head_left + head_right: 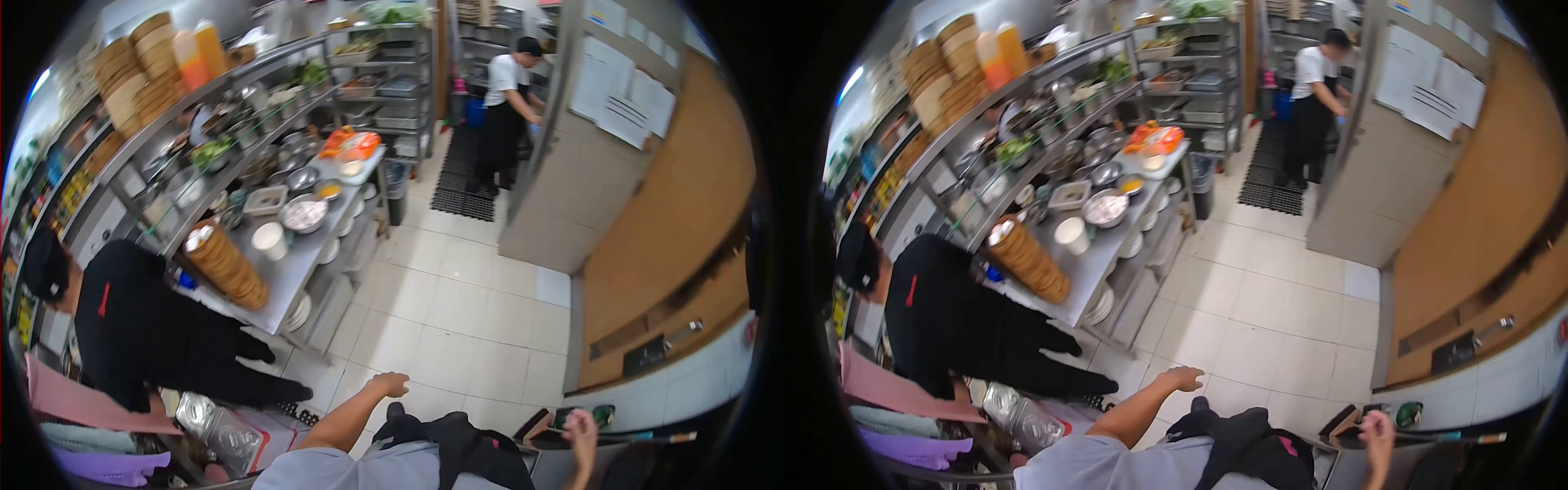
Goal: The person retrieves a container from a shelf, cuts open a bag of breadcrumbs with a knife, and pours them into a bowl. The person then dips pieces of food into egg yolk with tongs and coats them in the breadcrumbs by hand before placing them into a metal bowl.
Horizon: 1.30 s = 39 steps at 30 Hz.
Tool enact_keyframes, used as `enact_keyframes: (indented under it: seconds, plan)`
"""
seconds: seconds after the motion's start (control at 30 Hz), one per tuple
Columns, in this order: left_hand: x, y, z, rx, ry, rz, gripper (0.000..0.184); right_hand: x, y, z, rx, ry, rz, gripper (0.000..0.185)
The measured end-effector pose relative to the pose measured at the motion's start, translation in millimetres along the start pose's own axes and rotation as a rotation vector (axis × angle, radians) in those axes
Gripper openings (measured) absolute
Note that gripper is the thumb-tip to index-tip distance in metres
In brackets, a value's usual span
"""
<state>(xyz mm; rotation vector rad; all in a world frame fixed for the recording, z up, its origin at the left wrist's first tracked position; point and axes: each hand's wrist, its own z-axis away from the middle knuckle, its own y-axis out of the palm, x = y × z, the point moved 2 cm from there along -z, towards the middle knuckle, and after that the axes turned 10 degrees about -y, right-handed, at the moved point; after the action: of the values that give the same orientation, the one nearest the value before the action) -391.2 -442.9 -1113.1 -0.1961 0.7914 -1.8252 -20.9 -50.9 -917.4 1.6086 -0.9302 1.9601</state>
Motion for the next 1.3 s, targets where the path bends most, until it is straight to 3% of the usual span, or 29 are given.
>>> enact_keyframes:
  seconds: [0.07, 0.13, 0.17, 0.27, 0.47, 0.57, 0.77, 0.87, 0.93, 1.07, 1.13, 1.3]
  plan:
    - [43, -6, -9, -0.004, -0.083, 0.064, 0.062, -47, 71, -27, 0.192, 0.085, 0.005, 0.034]
    - [85, -5, -23, -0.113, 0.146, 0.240, 0.061, -40, 140, -52, 0.438, 0.124, 0.217, 0.036]
    - [92, -29, 0, -0.093, 0.100, 0.410, 0.060, -39, 174, -69, 0.584, -0.026, 0.310, 0.037]
    - [121, -56, 21, -0.241, -0.001, 0.555, 0.060, 12, 246, -108, 0.834, -0.117, 0.335, 0.037]
    - [182, -63, -15, -0.195, -0.092, 0.488, 0.061, 29, 323, -224, 0.753, -0.186, 0.394, 0.038]
    - [202, -82, -35, -0.238, -0.209, 0.478, 0.061, 23, 361, -288, 0.830, -0.163, 0.508, 0.039]
    - [226, -126, -83, -0.226, -0.404, 0.550, 0.060, 42, 471, -436, 1.005, -0.352, 0.537, 0.042]
    - [225, -181, -104, -0.228, -0.415, 0.628, 0.060, 80, 539, -505, 1.072, -0.435, 0.400, 0.042]
    - [221, -216, -116, -0.409, -0.411, 0.764, 0.061, 109, 581, -544, 1.189, -0.420, 0.326, 0.042]
    - [195, -326, -112, -0.479, -0.376, 0.850, 0.060, 155, 661, -607, 1.260, -0.541, 0.336, 0.042]
    - [188, -376, -123, -0.516, -0.300, 1.016, 0.056, 176, 694, -632, 1.348, -0.455, 0.275, 0.040]
    - [207, -492, -193, -0.802, -0.115, 1.047, 0.043, 161, 766, -718, 1.362, -0.516, 0.352, 0.039]
